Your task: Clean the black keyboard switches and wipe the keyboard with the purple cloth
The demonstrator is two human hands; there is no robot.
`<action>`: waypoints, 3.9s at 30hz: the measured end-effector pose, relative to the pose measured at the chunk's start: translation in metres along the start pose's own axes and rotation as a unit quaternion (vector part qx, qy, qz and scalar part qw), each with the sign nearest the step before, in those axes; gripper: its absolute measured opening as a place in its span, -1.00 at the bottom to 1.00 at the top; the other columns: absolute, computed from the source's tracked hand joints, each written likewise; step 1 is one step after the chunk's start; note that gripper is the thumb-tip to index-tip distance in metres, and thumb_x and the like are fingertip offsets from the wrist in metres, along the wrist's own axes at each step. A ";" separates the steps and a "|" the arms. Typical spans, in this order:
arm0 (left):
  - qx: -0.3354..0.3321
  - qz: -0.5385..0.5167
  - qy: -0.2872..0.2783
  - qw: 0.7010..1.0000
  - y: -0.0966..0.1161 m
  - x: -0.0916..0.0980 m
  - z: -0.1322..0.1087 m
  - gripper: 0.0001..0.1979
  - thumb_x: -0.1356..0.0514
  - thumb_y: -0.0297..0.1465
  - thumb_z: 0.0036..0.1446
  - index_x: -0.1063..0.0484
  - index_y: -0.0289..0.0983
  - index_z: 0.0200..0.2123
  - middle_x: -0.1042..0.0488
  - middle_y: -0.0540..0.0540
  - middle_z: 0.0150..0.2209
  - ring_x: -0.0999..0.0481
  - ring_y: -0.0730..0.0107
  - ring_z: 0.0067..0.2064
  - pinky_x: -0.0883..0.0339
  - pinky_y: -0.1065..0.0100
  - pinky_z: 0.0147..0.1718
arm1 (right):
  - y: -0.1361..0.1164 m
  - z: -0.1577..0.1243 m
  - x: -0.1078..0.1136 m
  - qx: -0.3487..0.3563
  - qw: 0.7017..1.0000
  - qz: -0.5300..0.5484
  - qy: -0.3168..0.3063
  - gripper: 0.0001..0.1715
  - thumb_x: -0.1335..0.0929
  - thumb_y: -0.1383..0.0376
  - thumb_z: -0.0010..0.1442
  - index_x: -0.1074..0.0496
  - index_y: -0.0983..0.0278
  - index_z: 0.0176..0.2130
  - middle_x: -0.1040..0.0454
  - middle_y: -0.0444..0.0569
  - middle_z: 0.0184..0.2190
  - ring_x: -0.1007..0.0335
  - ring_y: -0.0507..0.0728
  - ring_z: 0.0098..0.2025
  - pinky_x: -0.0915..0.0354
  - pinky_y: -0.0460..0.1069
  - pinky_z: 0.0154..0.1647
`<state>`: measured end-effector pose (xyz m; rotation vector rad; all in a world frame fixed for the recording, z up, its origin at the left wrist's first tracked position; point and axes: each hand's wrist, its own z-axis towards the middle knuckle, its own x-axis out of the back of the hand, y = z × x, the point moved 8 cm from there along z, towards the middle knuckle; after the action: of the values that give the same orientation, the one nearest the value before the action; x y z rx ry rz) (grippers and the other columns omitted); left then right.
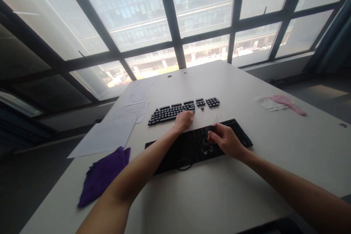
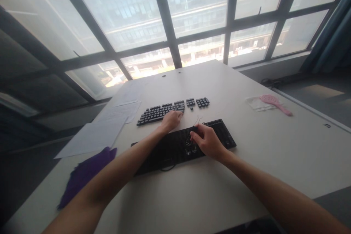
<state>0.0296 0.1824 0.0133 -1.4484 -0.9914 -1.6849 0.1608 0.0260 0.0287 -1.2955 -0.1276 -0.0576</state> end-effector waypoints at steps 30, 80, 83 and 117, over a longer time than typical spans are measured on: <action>-0.131 -0.282 0.039 0.950 0.052 0.027 -0.143 -0.82 -0.12 -0.46 0.24 -0.55 -0.21 -0.25 -0.58 -0.05 -0.28 -0.54 0.34 -0.25 -0.33 0.39 -0.26 | -0.021 -0.016 -0.035 0.104 0.961 -0.176 -0.187 -0.85 -0.31 0.34 0.30 -0.42 0.28 -0.33 -0.44 -0.07 -0.38 -0.34 0.09 -0.35 -0.27 -0.04 -0.30; -0.237 -0.236 0.055 0.941 0.075 0.014 -0.156 -0.80 -0.28 -0.29 0.20 -0.57 -0.22 -0.13 -0.51 -0.12 -0.23 -0.41 0.25 -0.14 -0.37 0.26 -0.11 | 0.017 0.001 0.007 -0.039 0.996 -0.022 0.072 -0.68 -0.37 0.10 0.24 -0.38 0.28 -0.40 -0.52 -0.03 -0.50 -0.35 0.09 -0.52 -0.28 -0.02 -0.50; -0.249 -0.246 0.060 0.935 0.077 0.013 -0.157 -0.80 -0.25 -0.30 0.23 -0.55 -0.25 -0.12 -0.49 -0.15 -0.21 -0.40 0.23 -0.11 -0.40 0.23 -0.10 | 0.017 0.002 0.006 -0.041 0.996 -0.031 0.067 -0.70 -0.36 0.12 0.23 -0.39 0.29 -0.41 -0.52 -0.03 -0.50 -0.36 0.08 -0.51 -0.29 -0.02 -0.47; -0.257 -0.258 0.076 0.928 0.080 0.014 -0.159 -0.83 -0.24 -0.33 0.24 -0.53 -0.29 -0.16 -0.50 -0.16 -0.22 -0.39 0.22 -0.12 -0.40 0.21 -0.10 | 0.018 0.002 0.006 -0.038 0.996 -0.040 0.067 -0.80 -0.35 0.21 0.22 -0.38 0.28 -0.39 -0.52 -0.03 -0.49 -0.44 0.12 -0.46 -0.34 0.00 -0.39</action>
<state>0.0245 0.0046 0.0225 -1.4077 -0.9370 -2.5532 0.1683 0.0333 0.0129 -1.3575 -0.0631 -0.2202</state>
